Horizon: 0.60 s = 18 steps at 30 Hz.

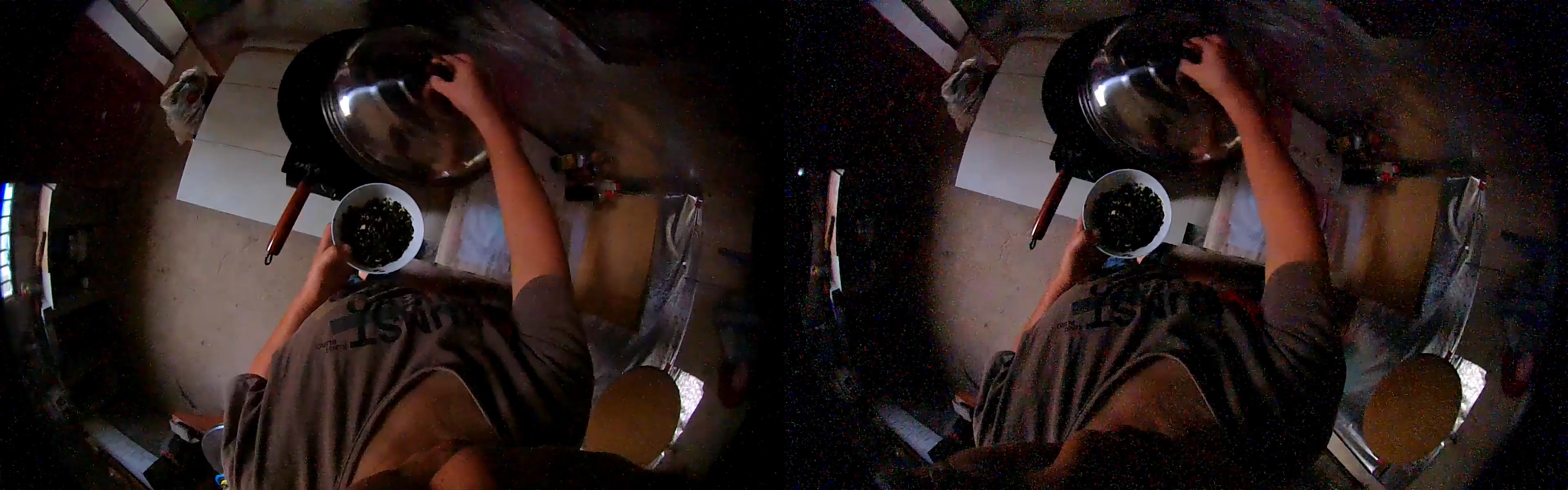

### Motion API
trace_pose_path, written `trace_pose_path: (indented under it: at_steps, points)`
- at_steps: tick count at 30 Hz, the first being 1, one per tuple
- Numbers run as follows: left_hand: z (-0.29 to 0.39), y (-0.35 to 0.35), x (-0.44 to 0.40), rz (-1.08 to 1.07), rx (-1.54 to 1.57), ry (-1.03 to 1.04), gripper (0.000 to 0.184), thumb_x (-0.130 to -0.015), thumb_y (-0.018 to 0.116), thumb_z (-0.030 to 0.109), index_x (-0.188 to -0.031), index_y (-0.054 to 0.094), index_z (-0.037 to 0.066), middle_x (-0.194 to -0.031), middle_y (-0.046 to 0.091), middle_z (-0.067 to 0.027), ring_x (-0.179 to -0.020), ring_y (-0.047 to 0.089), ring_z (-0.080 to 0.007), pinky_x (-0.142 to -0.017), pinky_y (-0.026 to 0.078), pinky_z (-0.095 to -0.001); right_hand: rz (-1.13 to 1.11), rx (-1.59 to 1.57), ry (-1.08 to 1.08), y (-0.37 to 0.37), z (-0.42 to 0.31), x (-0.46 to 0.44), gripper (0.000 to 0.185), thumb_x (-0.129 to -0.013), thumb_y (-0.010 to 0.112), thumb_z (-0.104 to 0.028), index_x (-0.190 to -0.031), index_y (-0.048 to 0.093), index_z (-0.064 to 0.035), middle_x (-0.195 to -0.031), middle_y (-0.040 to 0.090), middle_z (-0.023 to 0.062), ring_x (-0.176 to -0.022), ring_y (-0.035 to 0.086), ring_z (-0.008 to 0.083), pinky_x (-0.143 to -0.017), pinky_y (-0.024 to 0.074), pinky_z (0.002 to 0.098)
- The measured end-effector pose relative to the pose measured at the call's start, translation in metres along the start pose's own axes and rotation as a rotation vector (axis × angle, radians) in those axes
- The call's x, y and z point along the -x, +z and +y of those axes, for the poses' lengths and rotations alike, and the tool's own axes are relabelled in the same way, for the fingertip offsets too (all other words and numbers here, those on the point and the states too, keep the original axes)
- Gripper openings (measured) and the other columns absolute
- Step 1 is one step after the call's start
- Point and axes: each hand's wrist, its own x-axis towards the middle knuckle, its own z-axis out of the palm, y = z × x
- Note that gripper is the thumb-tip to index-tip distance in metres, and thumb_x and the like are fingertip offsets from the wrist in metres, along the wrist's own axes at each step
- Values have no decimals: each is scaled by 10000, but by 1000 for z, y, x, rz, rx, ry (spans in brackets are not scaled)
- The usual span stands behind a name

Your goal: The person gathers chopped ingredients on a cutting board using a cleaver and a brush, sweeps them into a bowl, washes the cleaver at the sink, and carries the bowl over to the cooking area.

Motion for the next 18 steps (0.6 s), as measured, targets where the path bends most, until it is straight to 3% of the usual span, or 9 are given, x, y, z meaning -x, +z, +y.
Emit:
trace_pose_path:
  at_steps: [4,6,12,16,18]
  points:
    - [2,8,8,60,16,-41,686,-768,575,181,-1373,261,98,-1336,406,-141,-1230,423,-310,-960,412,-510,-72,149,-59,40,-10,-29,510,-686,748,-292,-1106,633,-28,-1086,591,151,-1010,588,293,-851,483,371]
    - [-6,4,5,73,23,30,671,-769,550,153,-1371,258,102,-1315,419,-141,-1183,463,-314,-856,487,-510,-87,121,-86,39,-18,-36,517,-678,740,-298,-1112,634,-38,-1108,590,145,-987,593,305,-855,483,386]
    - [-13,3,4,55,56,53,637,-775,519,128,-1360,271,99,-1289,430,-147,-1083,524,-307,-633,558,-447,-165,184,-34,51,-12,-49,515,-673,722,-326,-1113,642,-71,-1089,604,139,-992,591,320,-851,485,399]
    - [-15,5,4,108,58,46,619,-775,516,116,-1351,289,97,-1278,439,-147,-1104,510,-290,-694,546,-447,-86,222,-62,63,5,-47,509,-676,727,-325,-1115,642,-82,-1087,609,138,-998,592,320,-842,485,402]
    - [-16,2,3,124,94,46,618,-771,506,96,-1351,293,89,-1281,437,-141,-1130,491,-279,-798,515,-427,-94,214,-44,64,7,-46,509,-686,729,-333,-1123,638,-87,-1091,609,139,-999,591,321,-843,484,404]
